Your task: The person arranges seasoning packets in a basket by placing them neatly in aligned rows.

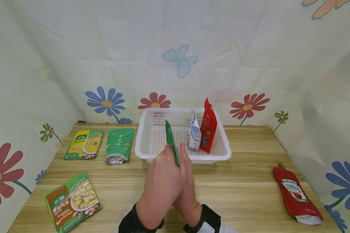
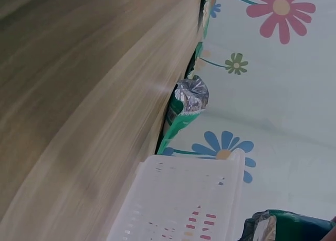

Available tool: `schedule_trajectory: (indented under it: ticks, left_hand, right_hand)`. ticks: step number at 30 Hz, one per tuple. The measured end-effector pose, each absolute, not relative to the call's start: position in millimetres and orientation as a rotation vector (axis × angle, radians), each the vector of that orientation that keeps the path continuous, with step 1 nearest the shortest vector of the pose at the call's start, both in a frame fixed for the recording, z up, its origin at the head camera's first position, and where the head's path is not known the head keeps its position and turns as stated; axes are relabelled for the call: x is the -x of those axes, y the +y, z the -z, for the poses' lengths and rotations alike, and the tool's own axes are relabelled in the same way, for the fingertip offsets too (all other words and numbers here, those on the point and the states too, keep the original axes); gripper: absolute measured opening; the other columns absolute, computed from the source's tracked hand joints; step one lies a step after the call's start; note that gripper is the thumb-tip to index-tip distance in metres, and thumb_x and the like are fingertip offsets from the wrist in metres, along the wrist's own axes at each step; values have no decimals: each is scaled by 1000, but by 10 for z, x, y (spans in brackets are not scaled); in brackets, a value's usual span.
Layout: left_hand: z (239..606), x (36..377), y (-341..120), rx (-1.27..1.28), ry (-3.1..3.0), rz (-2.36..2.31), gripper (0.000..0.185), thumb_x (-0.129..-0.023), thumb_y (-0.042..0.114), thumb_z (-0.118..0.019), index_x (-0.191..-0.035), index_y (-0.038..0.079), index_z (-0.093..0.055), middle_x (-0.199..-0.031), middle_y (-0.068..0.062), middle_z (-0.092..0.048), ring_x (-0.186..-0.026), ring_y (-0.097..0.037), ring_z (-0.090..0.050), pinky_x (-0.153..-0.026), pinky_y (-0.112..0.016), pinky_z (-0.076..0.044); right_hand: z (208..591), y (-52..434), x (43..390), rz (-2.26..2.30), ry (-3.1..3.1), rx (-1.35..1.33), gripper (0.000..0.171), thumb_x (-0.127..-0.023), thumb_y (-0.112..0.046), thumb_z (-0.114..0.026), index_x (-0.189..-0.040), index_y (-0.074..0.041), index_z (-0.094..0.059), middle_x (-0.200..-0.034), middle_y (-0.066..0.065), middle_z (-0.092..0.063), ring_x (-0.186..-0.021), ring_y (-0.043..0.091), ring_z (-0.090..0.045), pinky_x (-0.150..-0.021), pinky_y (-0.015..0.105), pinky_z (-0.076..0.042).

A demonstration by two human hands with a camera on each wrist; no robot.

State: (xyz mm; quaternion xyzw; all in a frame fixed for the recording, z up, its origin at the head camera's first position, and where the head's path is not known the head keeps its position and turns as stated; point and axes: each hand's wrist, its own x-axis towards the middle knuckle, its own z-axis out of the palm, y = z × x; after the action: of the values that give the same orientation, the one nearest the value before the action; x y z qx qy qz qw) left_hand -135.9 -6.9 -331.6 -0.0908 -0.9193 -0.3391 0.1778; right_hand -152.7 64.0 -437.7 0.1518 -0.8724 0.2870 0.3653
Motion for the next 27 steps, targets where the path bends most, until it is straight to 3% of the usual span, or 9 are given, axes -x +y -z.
schedule_trajectory:
  ticks: [4,9,15,19,24,27]
  left_hand:
    - [3273,1394,-113,250,-2662,912,28,-98,18,-65,-99,-11,-64,-82,-22,-72,-76,-37,-76,-54,-41,-60]
    - [3197,1484,-192,238,-2755,849,21,-94,12,-70,-97,-9,-65,-80,-20,-72,-74,-35,-76,-54,-38,-59]
    - [3132,1603,-296,240,-2844,819,22,-94,14,-70,-101,-7,-65,-83,-18,-72,-65,-23,-72,-47,-25,-52]
    - [3131,1661,-348,257,-2858,835,22,-96,15,-69,-102,-6,-66,-81,-16,-72,-56,-18,-67,-47,-24,-52]
    - [3149,1710,-376,301,-2835,832,20,-100,16,-63,-94,-3,-65,-68,-11,-67,-50,-17,-65,-45,-26,-53]
    - [3153,1722,-376,306,-2823,829,22,-102,17,-60,-90,-1,-64,-64,-9,-64,-48,-17,-64,-43,-25,-51]
  right_hand:
    - [4352,682,1520,-841,-2303,-432,83,-85,-6,-81,-153,3,-34,-159,16,-45,-150,37,-38,-116,54,-39]
    - [4302,843,1512,-1180,-2411,-577,88,-92,-6,-73,-163,-8,-20,-168,8,-31,-155,29,-31,-120,53,-33]
    - [4253,1112,1594,-1276,-2629,-725,104,-87,-32,-83,-165,-31,-14,-166,-7,-32,-151,18,-36,-118,48,-39]
    - [4178,1362,1700,-1146,-2722,-912,97,-84,-38,-85,-162,-31,-28,-165,-12,-35,-151,15,-38,-118,45,-40]
    - [4087,1639,1837,-834,-2733,-957,66,-85,-31,-85,-144,-13,-59,-151,3,-57,-138,25,-56,-109,47,-49]
    - [4063,1740,1923,-668,-2742,-893,54,-85,-29,-85,-132,-10,-68,-137,7,-68,-123,27,-66,-101,45,-55]
